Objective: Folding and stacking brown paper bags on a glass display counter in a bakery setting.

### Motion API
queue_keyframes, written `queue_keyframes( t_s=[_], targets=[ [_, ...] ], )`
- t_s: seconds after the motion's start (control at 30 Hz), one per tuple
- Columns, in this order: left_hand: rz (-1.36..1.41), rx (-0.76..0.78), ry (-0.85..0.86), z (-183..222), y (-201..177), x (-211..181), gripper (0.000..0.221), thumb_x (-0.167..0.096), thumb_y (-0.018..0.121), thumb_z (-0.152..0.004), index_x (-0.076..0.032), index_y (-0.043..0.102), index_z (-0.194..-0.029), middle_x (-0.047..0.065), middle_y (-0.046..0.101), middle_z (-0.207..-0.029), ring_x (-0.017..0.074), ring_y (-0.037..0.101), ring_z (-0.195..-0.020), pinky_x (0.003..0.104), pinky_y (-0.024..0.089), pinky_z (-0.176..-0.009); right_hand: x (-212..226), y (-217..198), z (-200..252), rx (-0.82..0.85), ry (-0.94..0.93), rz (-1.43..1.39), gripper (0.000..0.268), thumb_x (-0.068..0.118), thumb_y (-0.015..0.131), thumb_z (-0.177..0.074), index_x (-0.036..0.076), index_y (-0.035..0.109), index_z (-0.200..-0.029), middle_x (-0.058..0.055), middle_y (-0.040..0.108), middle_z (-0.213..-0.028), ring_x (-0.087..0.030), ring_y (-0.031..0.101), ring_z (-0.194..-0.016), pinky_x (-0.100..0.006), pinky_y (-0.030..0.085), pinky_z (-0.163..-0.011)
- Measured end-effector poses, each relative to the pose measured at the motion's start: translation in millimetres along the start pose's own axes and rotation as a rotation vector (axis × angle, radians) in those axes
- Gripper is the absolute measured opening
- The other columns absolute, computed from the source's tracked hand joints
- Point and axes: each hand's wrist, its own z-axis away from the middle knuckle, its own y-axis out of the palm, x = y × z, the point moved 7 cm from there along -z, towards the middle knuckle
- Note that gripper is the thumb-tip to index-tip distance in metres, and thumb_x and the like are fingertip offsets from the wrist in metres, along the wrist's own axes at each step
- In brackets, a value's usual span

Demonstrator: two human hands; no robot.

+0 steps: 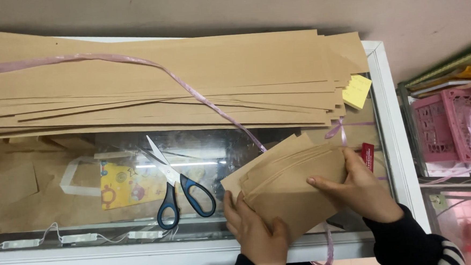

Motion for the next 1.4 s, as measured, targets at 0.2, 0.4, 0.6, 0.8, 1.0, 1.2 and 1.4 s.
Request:
queue_keyframes(
  t_s=[0.2,0.4,0.6,0.8,1.0,1.2,1.4],
  targets=[
    [0.089,0.117,0.057,0.2,4.2,-3.5,0.084,-0.012,0.063,-0.076,0.0,0.032,-0.152,0.02,0.011,-0.173,0.0462,0.017,-0.156,0.054,0.02,-0.125,6.9,-3.3,1.3,-0.049,0.036,0.243,0.069,0.028,0.091,-0.07,0.013,0.061,-0.131,-0.005,0.077,-0.123,-0.017,0.07,-0.109,-0.032,0.056,-0.091],
    [-0.146,0.191,0.118,-1.4,4.7,0.3,0.1,-0.029,0.073,-0.076,-0.002,0.025,-0.159,0.012,0.022,-0.175,0.0396,0.03,-0.152,0.057,0.023,-0.118,13.0,-3.5,8.9,-0.066,0.148,0.265,0.077,0.03,0.09,-0.071,0.018,0.057,-0.14,-0.008,0.074,-0.121,-0.021,0.068,-0.107,-0.036,0.055,-0.088],
    [-0.216,0.16,0.19,-6.0,-7.6,-1.7,0.105,-0.037,0.079,-0.073,-0.003,0.03,-0.159,0.009,0.036,-0.168,0.0344,0.031,-0.151,0.057,0.02,-0.116,18.7,-0.9,9.9,-0.028,0.042,0.13,0.07,0.017,0.088,-0.072,0.012,0.063,-0.137,-0.007,0.077,-0.125,-0.017,0.069,-0.11,-0.033,0.058,-0.092],
    [-0.16,0.157,0.184,-8.1,-16.5,-10.6,0.1,-0.033,0.078,-0.074,-0.004,0.031,-0.158,0.01,0.038,-0.166,0.0344,0.033,-0.151,0.057,0.022,-0.117,10.8,-14.0,1.8,-0.1,-0.04,0.381,0.08,0.033,0.092,-0.066,0.02,0.064,-0.139,-0.003,0.078,-0.122,-0.014,0.069,-0.112,-0.031,0.055,-0.094],
    [-0.137,0.143,0.189,-9.1,-13.4,-3.6,0.096,-0.035,0.075,-0.074,-0.006,0.034,-0.156,0.007,0.037,-0.167,0.0346,0.032,-0.151,0.055,0.024,-0.117,18.1,-8.9,11.7,-0.067,0.046,0.193,0.071,0.018,0.09,-0.071,0.016,0.066,-0.137,-0.006,0.078,-0.122,-0.017,0.07,-0.108,-0.032,0.056,-0.09],
    [-0.162,0.12,0.189,-9.0,-9.1,4.2,0.099,-0.037,0.077,-0.072,-0.001,0.034,-0.154,0.012,0.03,-0.168,0.0404,0.032,-0.147,0.057,0.028,-0.115,35.1,-2.0,26.0,-0.024,0.12,0.086,0.058,0.008,0.085,-0.079,0.013,0.068,-0.134,-0.012,0.08,-0.119,-0.023,0.072,-0.104,-0.036,0.057,-0.089],
    [-0.154,0.083,0.233,-10.0,-17.5,-1.0,0.089,-0.039,0.08,-0.074,-0.003,0.043,-0.146,0.021,0.017,-0.172,0.0477,0.025,-0.151,0.061,0.025,-0.118,32.6,-1.5,26.0,0.004,0.111,0.044,0.057,0.007,0.083,-0.08,0.011,0.064,-0.134,-0.014,0.078,-0.119,-0.024,0.072,-0.105,-0.036,0.056,-0.089]
  ],
)
